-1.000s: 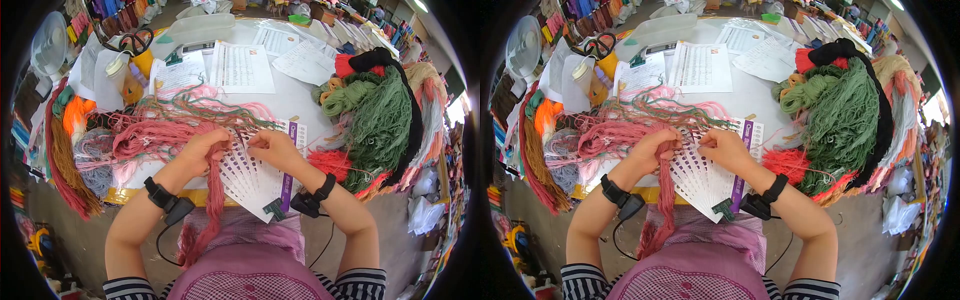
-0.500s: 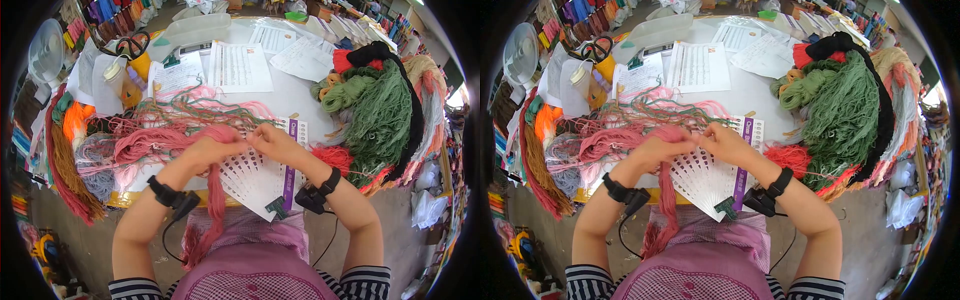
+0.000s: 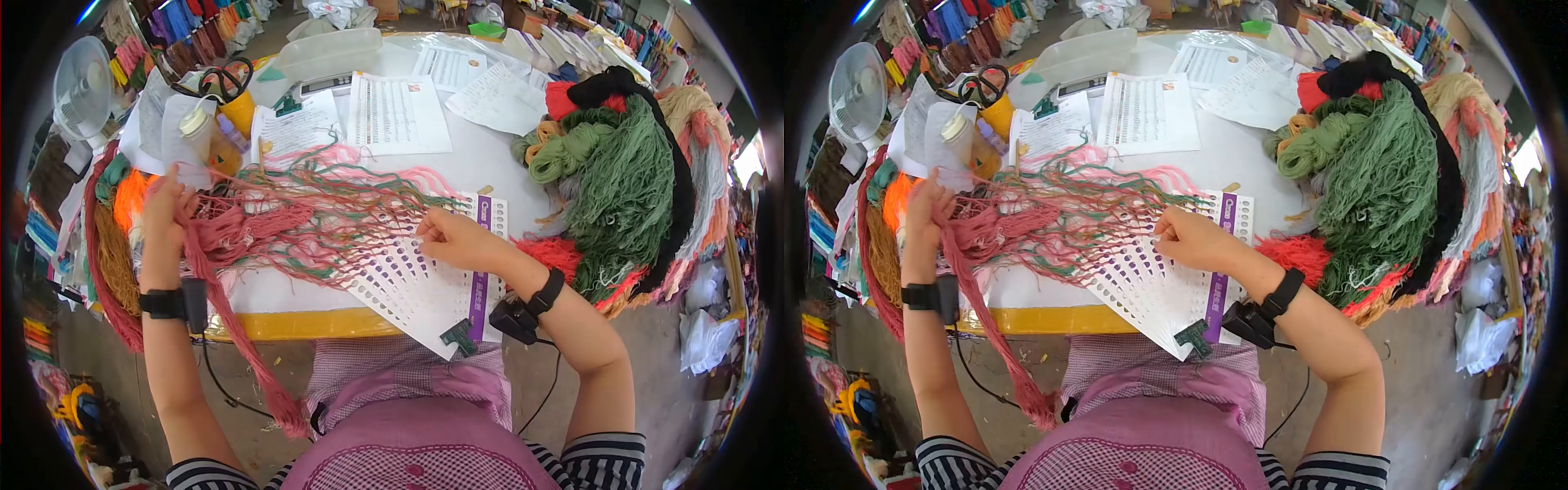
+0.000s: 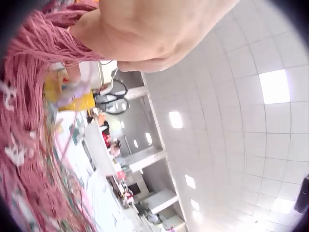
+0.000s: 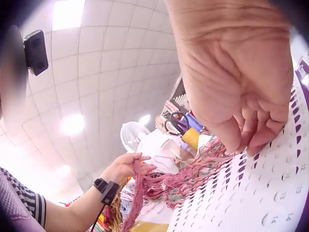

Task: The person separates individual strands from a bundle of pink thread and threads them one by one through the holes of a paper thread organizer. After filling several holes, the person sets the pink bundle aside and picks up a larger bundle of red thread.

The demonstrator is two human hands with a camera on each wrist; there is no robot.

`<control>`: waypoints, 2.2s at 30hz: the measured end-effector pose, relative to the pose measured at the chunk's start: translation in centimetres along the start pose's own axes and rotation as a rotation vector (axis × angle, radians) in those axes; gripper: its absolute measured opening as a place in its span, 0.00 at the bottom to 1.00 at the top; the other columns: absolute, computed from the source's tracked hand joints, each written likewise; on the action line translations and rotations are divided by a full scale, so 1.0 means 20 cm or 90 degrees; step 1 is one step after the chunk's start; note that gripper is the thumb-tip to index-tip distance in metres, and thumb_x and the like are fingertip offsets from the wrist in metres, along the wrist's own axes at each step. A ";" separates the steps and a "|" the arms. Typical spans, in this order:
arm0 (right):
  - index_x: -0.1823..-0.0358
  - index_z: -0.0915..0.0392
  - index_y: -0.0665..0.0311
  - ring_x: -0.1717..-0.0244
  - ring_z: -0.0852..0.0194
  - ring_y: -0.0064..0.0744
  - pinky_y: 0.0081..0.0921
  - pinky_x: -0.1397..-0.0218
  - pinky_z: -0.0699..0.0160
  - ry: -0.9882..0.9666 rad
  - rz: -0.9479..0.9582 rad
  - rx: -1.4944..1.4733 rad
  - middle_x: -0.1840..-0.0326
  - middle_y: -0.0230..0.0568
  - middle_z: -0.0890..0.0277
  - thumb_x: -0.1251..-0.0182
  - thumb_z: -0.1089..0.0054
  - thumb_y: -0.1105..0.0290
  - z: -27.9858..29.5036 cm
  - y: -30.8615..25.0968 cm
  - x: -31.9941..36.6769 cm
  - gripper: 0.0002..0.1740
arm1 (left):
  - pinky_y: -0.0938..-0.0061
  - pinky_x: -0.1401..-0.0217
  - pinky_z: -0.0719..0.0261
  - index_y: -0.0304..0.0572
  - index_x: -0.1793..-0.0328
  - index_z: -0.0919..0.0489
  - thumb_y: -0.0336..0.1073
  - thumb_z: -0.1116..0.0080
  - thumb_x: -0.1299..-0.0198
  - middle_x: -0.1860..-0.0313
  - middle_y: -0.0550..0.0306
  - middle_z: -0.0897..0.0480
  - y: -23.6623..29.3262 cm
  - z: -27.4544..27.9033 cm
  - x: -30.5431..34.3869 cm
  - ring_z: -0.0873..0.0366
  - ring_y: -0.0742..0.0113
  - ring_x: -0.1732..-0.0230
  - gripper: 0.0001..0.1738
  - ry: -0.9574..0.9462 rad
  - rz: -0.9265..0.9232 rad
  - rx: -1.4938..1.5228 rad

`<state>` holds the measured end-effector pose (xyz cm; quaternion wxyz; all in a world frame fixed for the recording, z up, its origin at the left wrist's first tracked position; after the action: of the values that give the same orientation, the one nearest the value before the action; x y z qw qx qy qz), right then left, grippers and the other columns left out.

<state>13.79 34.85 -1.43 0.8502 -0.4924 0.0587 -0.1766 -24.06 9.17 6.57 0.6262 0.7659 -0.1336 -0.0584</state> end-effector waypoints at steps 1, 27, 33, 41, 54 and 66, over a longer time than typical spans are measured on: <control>0.55 0.28 0.69 0.63 0.22 0.31 0.26 0.58 0.25 -0.004 -0.001 0.010 0.66 0.40 0.21 0.39 0.40 0.68 0.01 -0.01 0.01 0.15 | 0.74 0.57 0.19 0.43 0.46 0.27 0.40 0.38 0.38 0.62 0.56 0.24 0.01 -0.04 0.06 0.21 0.59 0.59 0.18 0.010 -0.038 -0.087; 0.61 0.27 0.61 0.53 0.24 0.27 0.32 0.42 0.29 -0.004 0.177 -0.758 0.63 0.33 0.23 0.28 0.46 0.64 -0.07 -0.42 0.12 0.08 | 0.87 0.77 0.35 0.47 0.31 0.30 0.56 0.62 0.27 0.54 0.65 0.21 -0.28 -0.78 1.05 0.27 0.80 0.65 0.29 -0.653 0.267 0.086; 0.62 0.30 0.60 0.68 0.33 0.22 0.25 0.58 0.30 0.039 0.207 -0.672 0.71 0.29 0.30 0.29 0.45 0.66 0.25 -0.40 0.35 0.07 | 0.83 0.84 0.44 0.48 0.42 0.26 0.54 0.56 0.28 0.75 0.71 0.31 -0.28 -0.58 0.71 0.39 0.80 0.81 0.22 -0.487 0.276 0.184; 0.68 0.22 0.64 0.68 0.37 0.09 0.11 0.65 0.39 0.595 0.064 0.136 0.72 0.20 0.31 0.36 0.40 0.76 0.93 -0.37 0.83 0.02 | 0.87 0.87 0.53 0.48 0.54 0.25 0.50 0.51 0.29 0.79 0.71 0.36 -0.20 -0.29 0.37 0.47 0.83 0.86 0.15 -0.390 0.213 0.126; 0.65 0.20 0.64 0.64 0.29 0.20 0.18 0.57 0.30 0.893 0.097 0.386 0.68 0.30 0.24 0.31 0.45 0.68 0.95 -0.47 0.90 0.08 | 0.87 0.72 0.30 0.38 0.44 0.22 0.45 0.47 0.31 0.66 0.63 0.20 -0.07 -0.53 0.47 0.27 0.80 0.69 0.20 -0.409 0.125 0.138; 0.64 0.20 0.66 0.75 0.24 0.21 0.22 0.69 0.26 0.268 -0.047 0.009 0.73 0.35 0.19 0.38 0.39 0.72 0.04 0.03 0.09 0.05 | 0.84 0.74 0.26 0.37 0.52 0.19 0.41 0.44 0.34 0.63 0.55 0.15 -0.70 -0.91 0.99 0.22 0.77 0.72 0.14 -0.532 0.502 -0.045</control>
<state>15.93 35.13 -1.33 0.8156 -0.4405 0.2153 -0.3071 1.32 23.36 -1.78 0.5202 0.5487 -0.6429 -0.1226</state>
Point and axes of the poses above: each hand's wrist, its own x-axis away from the middle knuckle, its own z-axis out of the back of the hand, y = z × x, the point moved 3 cm from there along -x, towards the middle knuckle
